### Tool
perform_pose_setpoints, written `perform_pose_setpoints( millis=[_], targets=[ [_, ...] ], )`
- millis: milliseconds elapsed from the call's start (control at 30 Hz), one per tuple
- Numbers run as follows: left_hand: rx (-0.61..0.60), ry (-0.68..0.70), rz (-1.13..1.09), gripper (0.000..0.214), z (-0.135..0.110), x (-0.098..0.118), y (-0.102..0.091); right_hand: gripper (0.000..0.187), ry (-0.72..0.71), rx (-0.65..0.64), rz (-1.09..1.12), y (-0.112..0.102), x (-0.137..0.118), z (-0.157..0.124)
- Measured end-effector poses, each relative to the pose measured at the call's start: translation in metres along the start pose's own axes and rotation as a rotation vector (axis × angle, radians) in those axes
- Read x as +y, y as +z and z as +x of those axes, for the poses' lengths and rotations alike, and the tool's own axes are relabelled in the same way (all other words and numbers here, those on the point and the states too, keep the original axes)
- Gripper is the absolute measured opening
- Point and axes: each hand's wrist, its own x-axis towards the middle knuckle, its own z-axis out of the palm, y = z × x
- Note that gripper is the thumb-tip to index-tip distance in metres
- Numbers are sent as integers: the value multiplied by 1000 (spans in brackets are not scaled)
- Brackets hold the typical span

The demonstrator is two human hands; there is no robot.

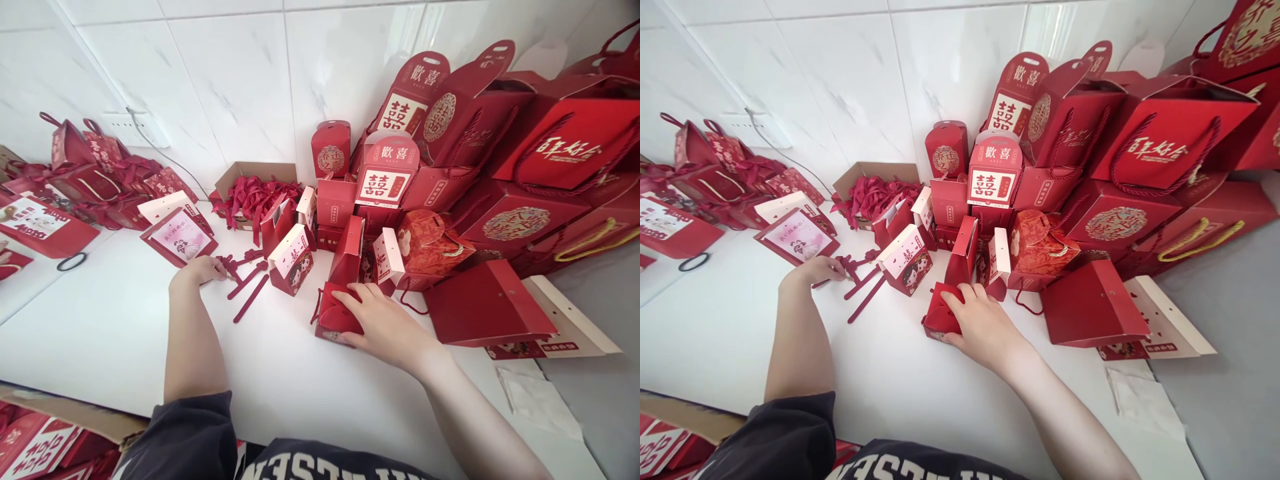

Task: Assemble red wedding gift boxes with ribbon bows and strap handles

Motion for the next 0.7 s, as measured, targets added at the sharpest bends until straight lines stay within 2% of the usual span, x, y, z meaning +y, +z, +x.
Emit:
perform_pose_setpoints(
  millis=[133,267,333,367,467,500,567,633,700],
  targets=[
    [12,29,18,25,-22,16,-18,63,9,-22,17,-2,-1,-1],
    [41,47,3,35,-61,41,-42,63,10,-28,35,-2,2,0],
    [96,77,-38,39,-86,60,-48,61,-11,-11,63,-5,4,0],
    [179,126,-86,37,-99,70,-49,58,-34,14,93,-7,4,0],
    [536,404,-134,25,-132,104,-40,36,-128,158,279,-16,1,-1],
    [609,527,-127,21,-140,114,-34,28,-150,211,380,-19,-1,-2],
    [694,800,-72,15,-151,134,-20,23,-166,270,651,-23,-6,-4],
    [766,1069,-39,12,-154,150,-5,23,-188,256,987,-25,-10,-6],
    [824,1279,-26,19,-153,161,8,24,-225,229,1278,-24,-12,-8]
  ],
)
